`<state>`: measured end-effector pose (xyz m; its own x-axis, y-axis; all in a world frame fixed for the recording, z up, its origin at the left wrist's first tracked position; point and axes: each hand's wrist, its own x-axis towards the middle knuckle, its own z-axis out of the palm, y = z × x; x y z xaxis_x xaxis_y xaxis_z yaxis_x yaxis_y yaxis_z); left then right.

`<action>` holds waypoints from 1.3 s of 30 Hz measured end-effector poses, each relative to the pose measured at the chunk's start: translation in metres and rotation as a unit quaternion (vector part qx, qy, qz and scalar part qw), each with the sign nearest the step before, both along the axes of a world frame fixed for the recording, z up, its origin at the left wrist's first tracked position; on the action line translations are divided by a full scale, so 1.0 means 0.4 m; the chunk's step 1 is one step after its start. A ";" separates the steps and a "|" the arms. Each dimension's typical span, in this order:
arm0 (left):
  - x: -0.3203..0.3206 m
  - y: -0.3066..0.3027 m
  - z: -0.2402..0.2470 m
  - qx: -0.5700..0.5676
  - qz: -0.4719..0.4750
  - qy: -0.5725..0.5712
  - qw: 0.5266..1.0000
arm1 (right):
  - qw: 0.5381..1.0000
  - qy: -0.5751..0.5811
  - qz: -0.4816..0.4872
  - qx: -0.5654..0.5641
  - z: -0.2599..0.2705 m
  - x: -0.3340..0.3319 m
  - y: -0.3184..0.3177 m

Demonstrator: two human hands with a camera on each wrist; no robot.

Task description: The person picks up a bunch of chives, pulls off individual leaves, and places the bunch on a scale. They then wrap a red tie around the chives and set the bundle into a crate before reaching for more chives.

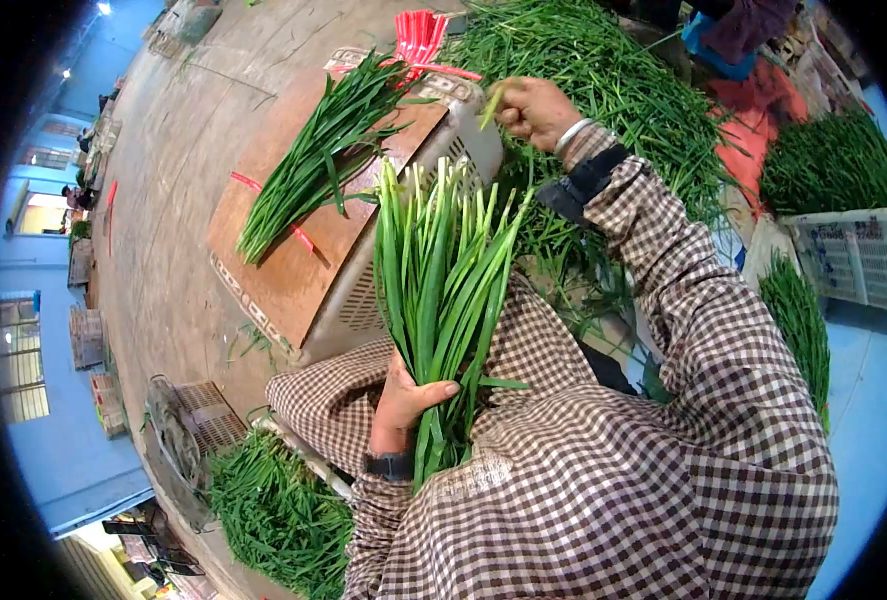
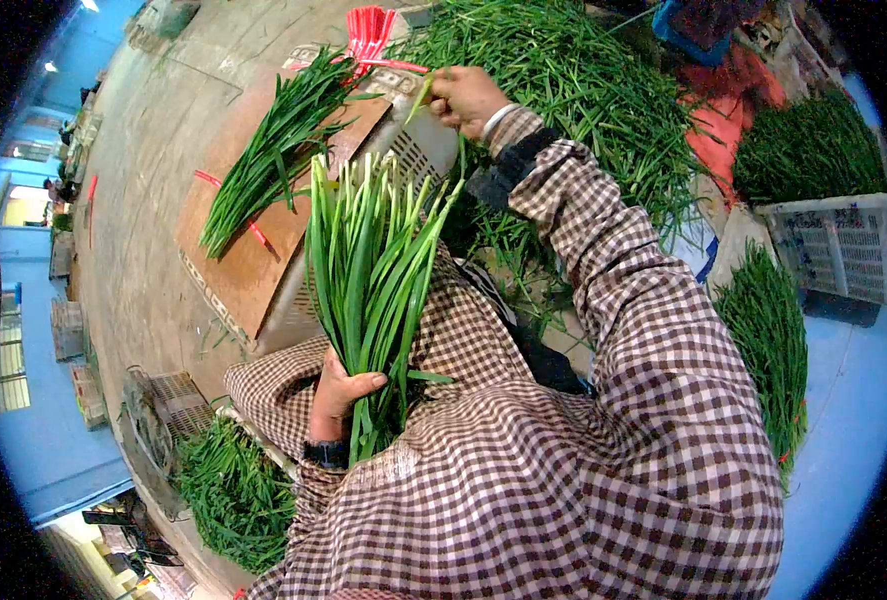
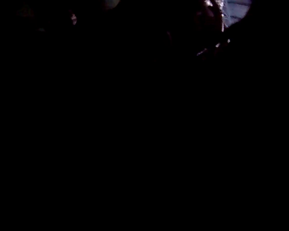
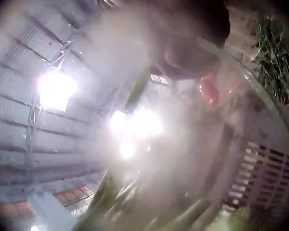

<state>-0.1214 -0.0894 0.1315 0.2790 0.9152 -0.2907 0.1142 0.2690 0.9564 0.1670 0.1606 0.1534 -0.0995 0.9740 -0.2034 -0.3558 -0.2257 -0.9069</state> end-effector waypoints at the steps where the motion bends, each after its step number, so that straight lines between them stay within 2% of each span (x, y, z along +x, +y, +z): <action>1: 0.001 0.001 0.001 0.006 -0.006 0.006 1.000 | 1.000 -0.006 0.005 0.009 0.012 0.008 -0.002; 2: 0.001 0.005 0.002 0.013 -0.011 0.012 1.000 | 1.000 -0.006 0.006 0.012 0.022 0.005 -0.008; 4: -0.008 0.004 -0.005 0.026 -0.030 0.044 0.998 | 0.978 -0.134 0.160 0.029 0.043 -0.016 -0.064; 5: -0.003 0.003 0.004 0.011 -0.020 0.042 0.999 | 0.950 -0.192 0.238 0.063 0.047 -0.032 -0.084; 6: 0.002 0.003 0.010 -0.004 -0.011 0.041 0.999 | 0.931 -0.262 0.238 0.091 0.043 -0.060 -0.098; 8: 0.009 0.006 0.004 0.000 -0.014 0.022 1.000 | 0.921 -0.262 0.251 0.139 0.028 -0.091 -0.108; 12: 0.008 0.004 0.013 0.041 -0.024 0.029 0.998 | 0.945 -0.188 0.218 0.157 0.017 -0.080 -0.118; 13: 0.001 0.006 0.002 0.038 -0.043 0.028 0.998 | 0.932 -0.274 0.184 0.153 0.066 -0.058 -0.130; 14: 0.004 0.006 0.009 0.038 -0.041 0.027 0.998 | 0.937 -0.286 0.144 0.136 0.047 -0.023 -0.105; 15: 0.010 0.005 0.025 0.046 -0.042 0.054 0.997 | 0.927 -0.318 0.084 0.182 0.041 0.021 -0.081; 16: 0.012 0.003 0.033 0.054 -0.044 0.082 0.994 | 0.894 -0.382 0.022 0.233 0.017 0.078 -0.042; 17: 0.009 0.001 0.029 0.054 -0.044 0.081 0.994 | 0.775 -0.562 -0.096 0.272 -0.003 0.139 0.005; 18: 0.005 0.001 0.022 0.054 -0.050 0.095 0.993 | 0.741 -0.617 -0.168 0.205 -0.010 0.191 0.030; 19: 0.004 0.003 0.018 0.056 -0.056 0.108 0.991 | 0.739 -0.640 -0.181 0.109 0.018 0.233 0.046; 20: 0.005 0.005 0.019 0.059 -0.054 0.107 0.991 | 0.617 -0.752 -0.207 0.110 0.018 0.276 0.068; 22: 0.010 0.004 0.021 0.067 -0.062 0.149 0.985 | 0.405 -0.853 -0.306 0.121 -0.007 0.282 0.061; 24: 0.026 0.003 0.036 0.063 -0.053 0.141 0.987 | 0.579 -0.778 -0.203 0.137 0.001 0.233 0.074; 25: 0.035 0.003 0.048 0.044 -0.040 0.126 0.990 | 0.697 -0.676 -0.083 0.224 0.027 0.188 0.052; 26: 0.040 0.002 0.054 0.023 -0.029 0.112 0.993 | 0.798 -0.564 0.045 0.208 0.043 0.122 0.036; 27: 0.039 0.001 0.047 0.022 -0.032 0.113 0.993 | 0.842 -0.484 0.137 0.195 0.072 0.051 -0.004; 28: 0.036 0.001 0.036 0.040 -0.039 0.111 0.992 | 0.884 -0.392 0.218 0.134 0.078 0.000 -0.034; 29: 0.034 0.002 0.032 0.059 -0.045 0.109 0.991 | 0.875 -0.373 0.279 0.134 0.053 -0.037 -0.031; 30: 0.034 0.002 0.035 0.060 -0.045 0.110 0.991 | 0.820 -0.404 0.291 0.281 0.034 -0.059 -0.043; 32: 0.033 0.001 0.038 0.063 -0.048 0.121 0.989 | 0.830 -0.418 0.223 0.295 0.008 -0.072 -0.041; 36: 0.039 -0.008 0.040 0.070 -0.036 0.147 0.986 | 0.839 -0.386 0.193 0.331 0.026 -0.051 -0.057; 39: 0.033 -0.004 0.032 0.087 -0.055 0.154 0.983 | 0.889 -0.275 0.206 0.301 0.040 -0.034 -0.067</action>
